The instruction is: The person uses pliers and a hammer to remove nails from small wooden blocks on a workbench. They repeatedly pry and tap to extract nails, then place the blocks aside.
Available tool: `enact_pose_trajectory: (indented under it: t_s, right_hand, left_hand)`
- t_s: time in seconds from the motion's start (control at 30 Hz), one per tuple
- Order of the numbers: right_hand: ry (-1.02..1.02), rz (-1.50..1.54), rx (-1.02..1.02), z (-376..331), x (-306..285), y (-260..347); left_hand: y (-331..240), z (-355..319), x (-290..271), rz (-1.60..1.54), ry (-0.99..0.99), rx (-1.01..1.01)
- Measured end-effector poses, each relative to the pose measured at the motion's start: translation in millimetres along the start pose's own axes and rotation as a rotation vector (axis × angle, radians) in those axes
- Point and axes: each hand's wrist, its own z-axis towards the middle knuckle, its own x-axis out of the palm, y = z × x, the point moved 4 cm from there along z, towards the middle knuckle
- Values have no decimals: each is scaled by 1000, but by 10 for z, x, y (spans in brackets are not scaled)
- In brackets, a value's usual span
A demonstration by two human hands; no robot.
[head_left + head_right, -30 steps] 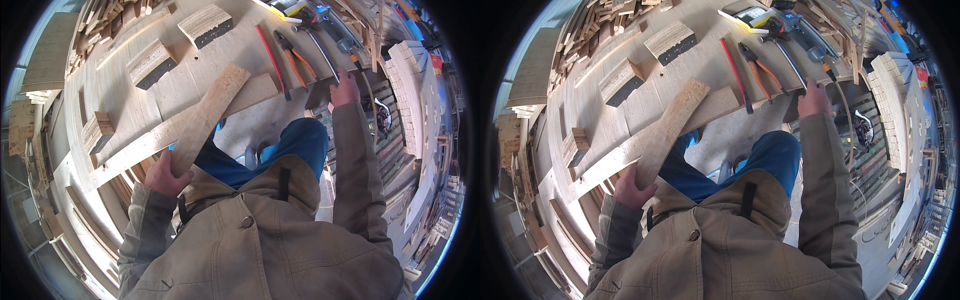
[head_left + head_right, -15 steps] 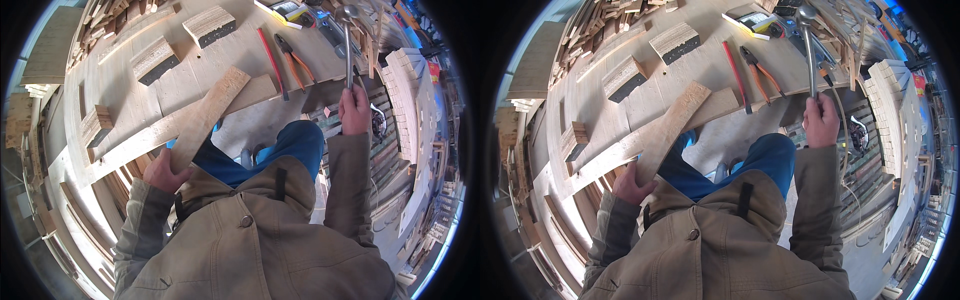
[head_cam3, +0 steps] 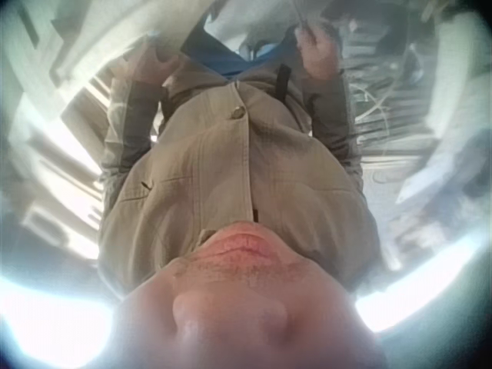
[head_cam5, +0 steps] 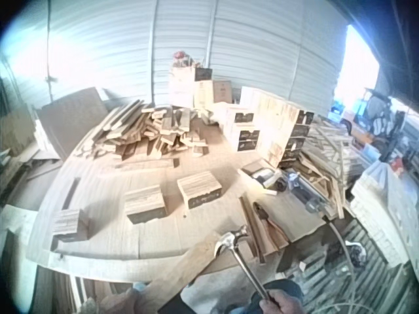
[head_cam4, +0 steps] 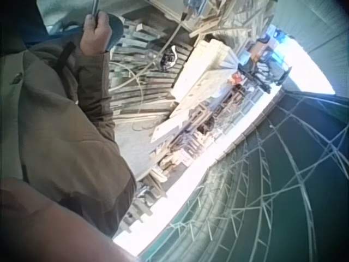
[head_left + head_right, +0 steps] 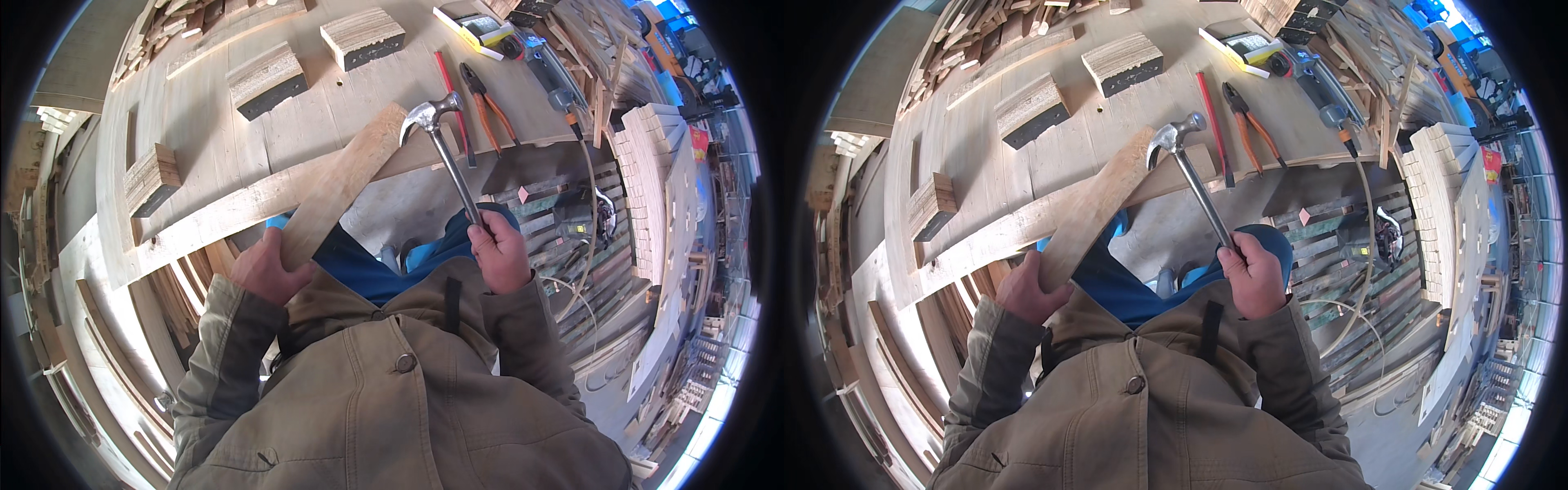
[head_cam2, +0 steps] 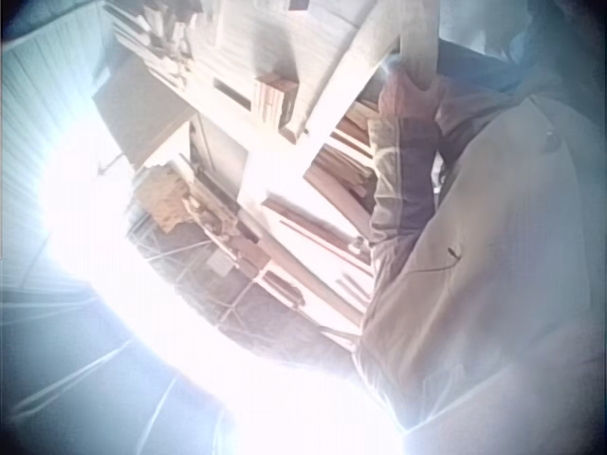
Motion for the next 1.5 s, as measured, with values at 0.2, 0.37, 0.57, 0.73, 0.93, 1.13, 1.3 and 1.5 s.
enact_pose_trajectory:
  t_s: [0.2,0.37,0.57,0.73,0.93,1.13,1.3,1.5]
  right_hand:
    - [14,216,-3,-34,3,264]
    - [9,66,8,107,59,270]
    - [141,320,31,56,129,318]
    - [155,141,52,158,128,217]
    - [118,-132,18,232,212,118]
    - [-35,-64,-36,289,-32,291]
    - [97,-413,-158,344,140,220]
    - [-22,-207,-91,364,7,313]
  left_hand:
    - [26,21,15,-5,9,-35]
    - [32,24,5,7,1,-18]
    - [29,27,-9,-9,20,-15]
    - [28,40,-9,-47,11,-11]
    - [71,39,18,-9,45,-38]
    - [64,46,15,-5,23,-14]
    - [56,53,1,-6,12,-6]
    - [8,43,-22,-44,2,17]
